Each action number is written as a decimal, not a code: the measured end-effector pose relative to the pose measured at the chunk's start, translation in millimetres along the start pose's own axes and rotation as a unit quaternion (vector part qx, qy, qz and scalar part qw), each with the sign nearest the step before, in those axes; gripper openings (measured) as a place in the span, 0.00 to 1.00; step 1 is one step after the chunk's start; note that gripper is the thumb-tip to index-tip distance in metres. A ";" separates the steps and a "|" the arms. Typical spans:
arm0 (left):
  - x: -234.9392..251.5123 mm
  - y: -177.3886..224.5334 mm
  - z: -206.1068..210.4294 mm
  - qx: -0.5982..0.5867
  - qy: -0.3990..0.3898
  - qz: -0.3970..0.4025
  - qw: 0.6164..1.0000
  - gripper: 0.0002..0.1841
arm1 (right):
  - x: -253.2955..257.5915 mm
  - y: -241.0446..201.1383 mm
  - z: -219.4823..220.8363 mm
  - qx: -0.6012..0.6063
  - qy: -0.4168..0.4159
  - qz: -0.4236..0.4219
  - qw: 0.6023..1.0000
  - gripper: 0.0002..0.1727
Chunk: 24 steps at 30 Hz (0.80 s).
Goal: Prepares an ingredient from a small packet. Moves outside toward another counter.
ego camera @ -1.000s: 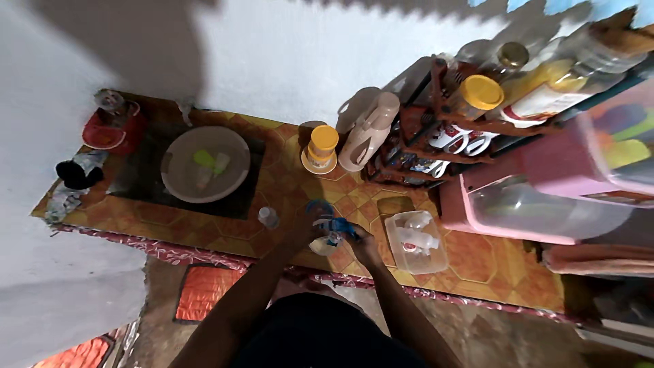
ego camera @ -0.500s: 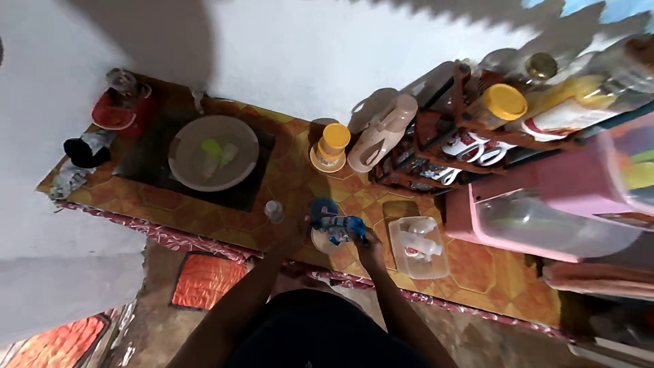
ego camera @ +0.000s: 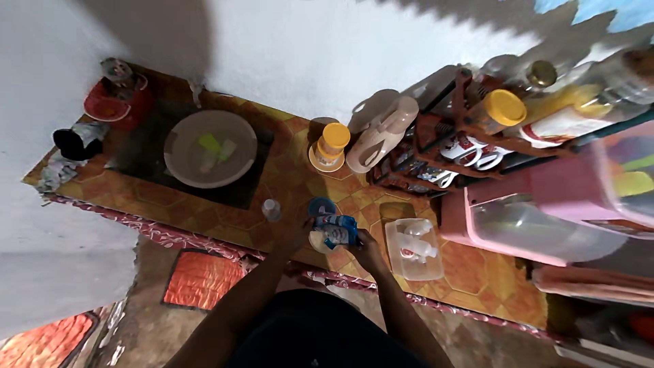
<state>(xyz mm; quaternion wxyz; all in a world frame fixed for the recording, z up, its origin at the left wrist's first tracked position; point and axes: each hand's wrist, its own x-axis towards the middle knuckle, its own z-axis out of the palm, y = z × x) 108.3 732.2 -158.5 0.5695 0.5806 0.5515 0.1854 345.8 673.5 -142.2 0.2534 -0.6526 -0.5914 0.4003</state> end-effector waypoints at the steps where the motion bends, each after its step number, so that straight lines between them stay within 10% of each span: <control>1: 0.7 3.1 -0.6 -0.001 0.006 -0.007 1.000 0.23 | 0.7 -2.8 -3.7 0.003 0.002 0.004 1.000 0.28; 24: 4.8 -13.5 -1.9 -0.050 0.028 -0.031 0.998 0.23 | 9.9 -14.6 -3.2 0.047 0.051 -0.032 0.997 0.27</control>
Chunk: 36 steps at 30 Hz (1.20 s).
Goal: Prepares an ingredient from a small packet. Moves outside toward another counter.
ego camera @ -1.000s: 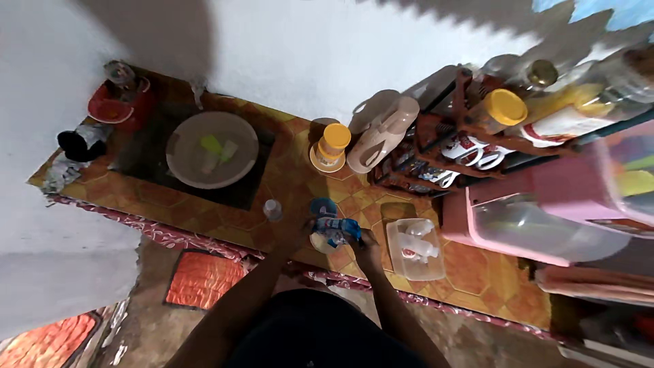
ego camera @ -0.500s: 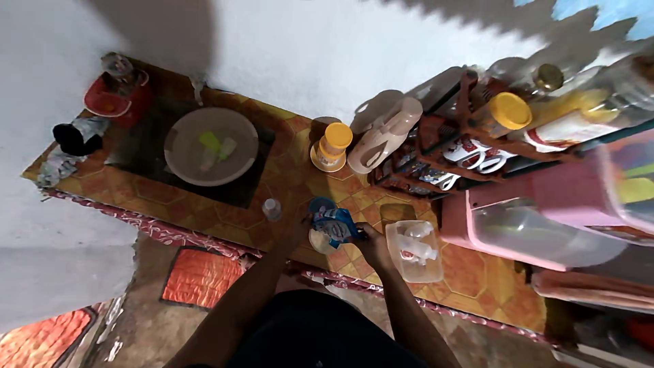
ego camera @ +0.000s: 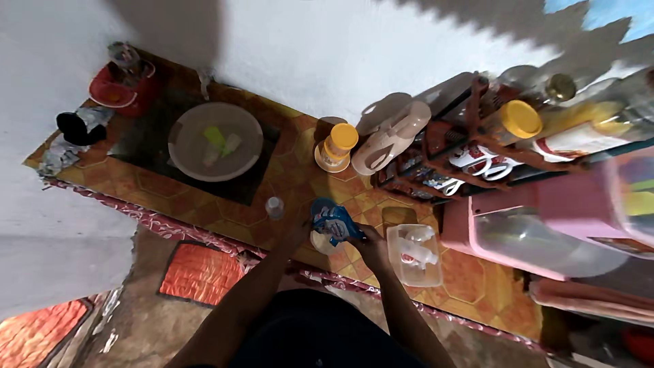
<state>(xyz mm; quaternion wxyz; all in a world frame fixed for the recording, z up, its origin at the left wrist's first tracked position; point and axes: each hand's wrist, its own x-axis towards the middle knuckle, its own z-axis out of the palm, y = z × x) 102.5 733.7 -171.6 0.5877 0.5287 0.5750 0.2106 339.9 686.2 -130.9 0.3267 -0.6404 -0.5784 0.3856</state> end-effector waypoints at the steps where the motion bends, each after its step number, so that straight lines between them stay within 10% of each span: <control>1: 0.6 1.0 -0.3 0.001 -0.003 -0.004 1.000 0.23 | 0.0 0.8 0.3 0.019 0.007 0.006 1.000 0.29; 18: 0.5 7.1 -2.4 0.030 -0.027 -0.001 0.999 0.24 | -5.3 13.2 15.4 0.073 0.133 -0.049 0.987 0.10; 25: 2.8 4.9 -1.3 0.017 -0.013 -0.009 1.000 0.24 | -6.0 -1.1 2.7 0.148 0.045 0.027 0.987 0.29; 30: 2.8 9.1 -2.2 0.036 -0.023 -0.003 0.999 0.24 | -5.9 6.7 -0.3 0.081 0.076 0.048 0.993 0.10; 36: 1.6 16.9 -5.2 0.072 -0.034 0.001 0.997 0.24 | 1.8 -3.2 -18.6 -0.008 -0.056 0.075 0.996 0.35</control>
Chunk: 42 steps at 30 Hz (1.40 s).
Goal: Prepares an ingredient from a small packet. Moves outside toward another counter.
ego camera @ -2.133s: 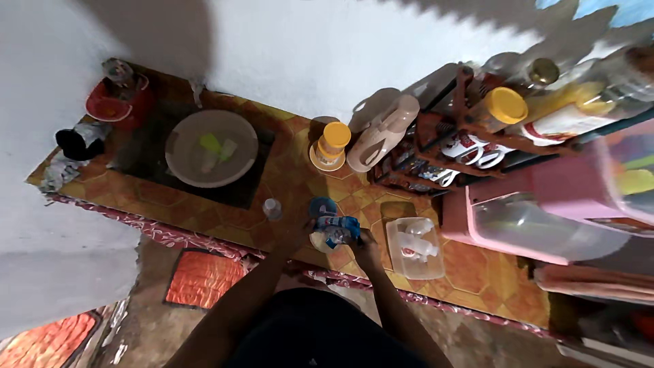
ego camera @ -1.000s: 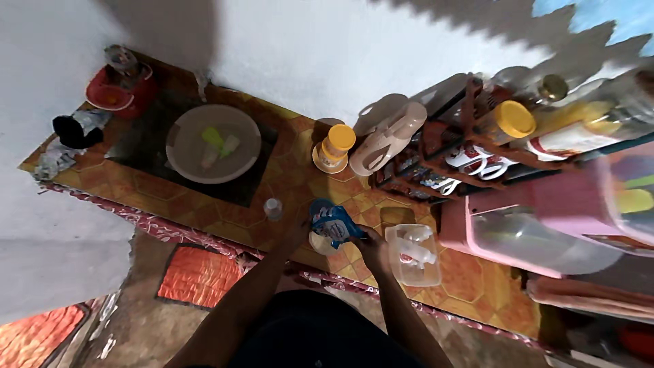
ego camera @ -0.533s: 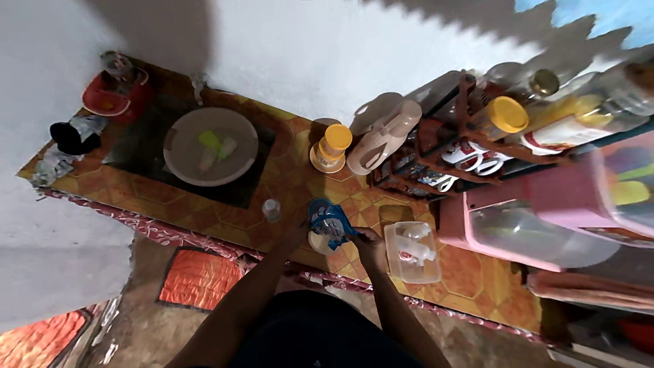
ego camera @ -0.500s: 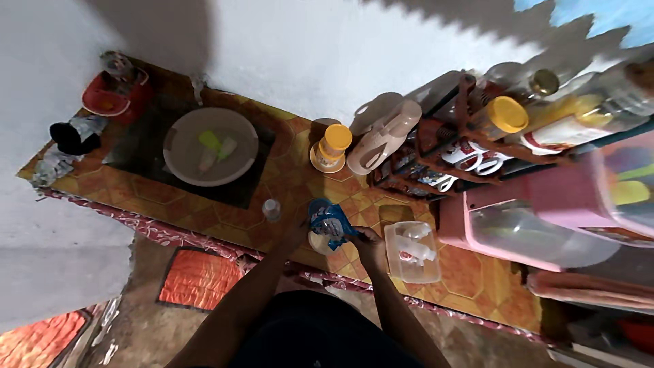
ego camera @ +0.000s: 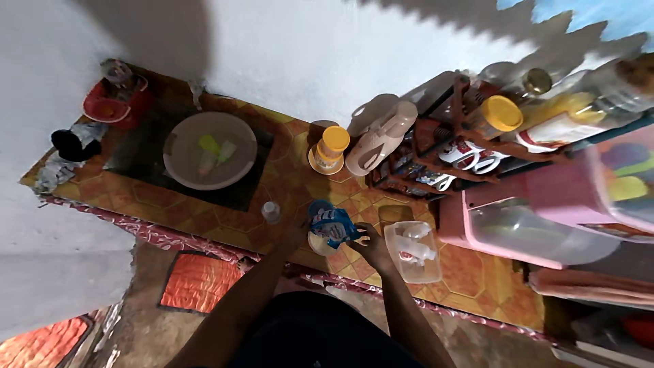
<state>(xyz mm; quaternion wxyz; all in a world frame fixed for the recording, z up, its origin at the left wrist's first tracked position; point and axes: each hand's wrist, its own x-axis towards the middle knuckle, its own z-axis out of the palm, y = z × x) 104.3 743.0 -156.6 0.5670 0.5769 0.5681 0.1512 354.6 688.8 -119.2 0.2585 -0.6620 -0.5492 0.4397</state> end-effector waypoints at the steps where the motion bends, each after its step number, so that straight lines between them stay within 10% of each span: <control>1: 0.7 -0.2 0.3 0.002 -0.003 0.007 1.000 0.23 | 1.4 0.2 -0.4 -0.008 0.002 -0.017 1.000 0.37; 7: 4.7 -4.1 2.1 0.040 -0.026 0.047 0.998 0.22 | 8.0 -11.5 10.0 -0.101 0.080 -0.035 0.991 0.09; 23: 9.4 -4.6 5.4 0.037 -0.029 0.037 0.998 0.22 | 14.2 -26.3 3.2 -0.173 0.030 -0.040 0.984 0.08; 31: 7.8 -4.3 2.2 0.050 -0.034 0.045 0.997 0.22 | 11.2 -2.3 -3.9 -0.026 -0.018 0.000 0.999 0.36; 37: 5.3 -3.7 4.8 0.033 -0.032 0.032 0.998 0.23 | -0.1 5.4 -1.0 -0.091 0.013 0.037 0.995 0.11; 42: 6.4 -4.4 4.6 0.036 -0.024 0.039 0.998 0.23 | 0.7 3.9 7.3 -0.132 0.056 -0.003 0.990 0.11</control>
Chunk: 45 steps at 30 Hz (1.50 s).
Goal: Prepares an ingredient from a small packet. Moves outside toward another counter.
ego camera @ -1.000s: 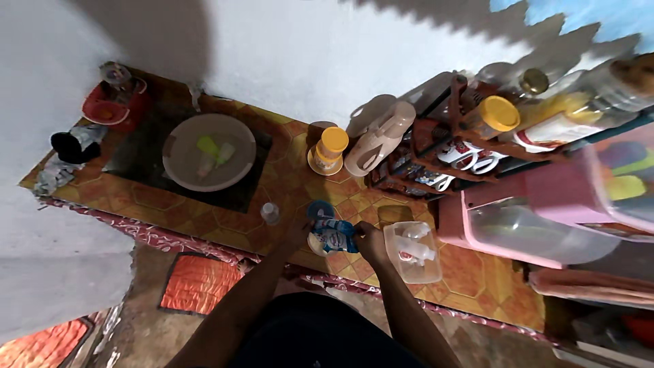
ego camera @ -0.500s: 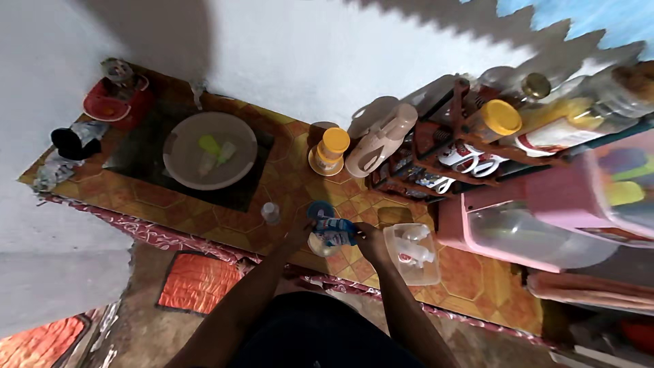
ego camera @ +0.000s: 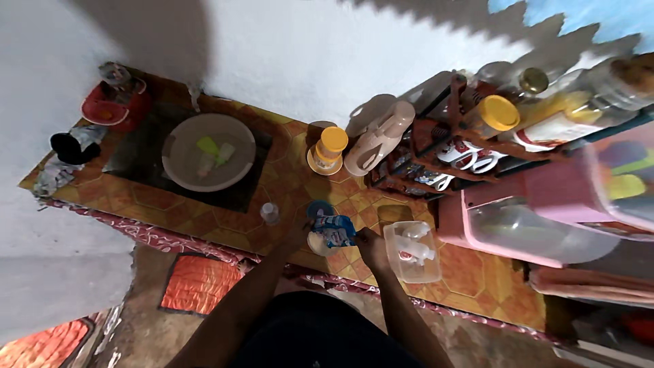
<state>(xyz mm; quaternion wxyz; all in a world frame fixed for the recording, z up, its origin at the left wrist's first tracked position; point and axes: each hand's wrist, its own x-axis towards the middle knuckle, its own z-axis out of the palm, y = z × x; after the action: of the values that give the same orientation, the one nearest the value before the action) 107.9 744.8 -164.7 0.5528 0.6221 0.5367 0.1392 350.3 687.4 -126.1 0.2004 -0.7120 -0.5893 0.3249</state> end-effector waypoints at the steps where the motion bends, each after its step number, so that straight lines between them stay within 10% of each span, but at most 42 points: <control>1: -0.4 0.1 -0.2 -0.003 0.001 -0.001 1.000 0.23 | -0.4 0.3 1.3 0.001 -0.001 -0.011 1.000 0.10; 18: -5.9 13.1 -4.9 -0.013 0.003 -0.043 0.999 0.23 | -1.9 1.0 6.8 0.150 0.004 0.039 0.988 0.33; 25: 0.0 4.4 -9.9 -0.026 0.004 -0.026 0.999 0.24 | -7.2 10.8 11.5 0.189 0.065 -0.023 0.980 0.10; 45: 3.1 4.1 -7.2 0.020 -0.029 0.006 0.999 0.23 | -10.9 3.6 -0.2 0.027 -0.047 0.006 0.999 0.12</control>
<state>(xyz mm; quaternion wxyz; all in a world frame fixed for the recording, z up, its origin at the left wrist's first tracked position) 105.7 752.0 -160.0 0.5548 0.6402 0.5191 0.1134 351.9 676.1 -125.9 0.1892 -0.6935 -0.5853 0.3750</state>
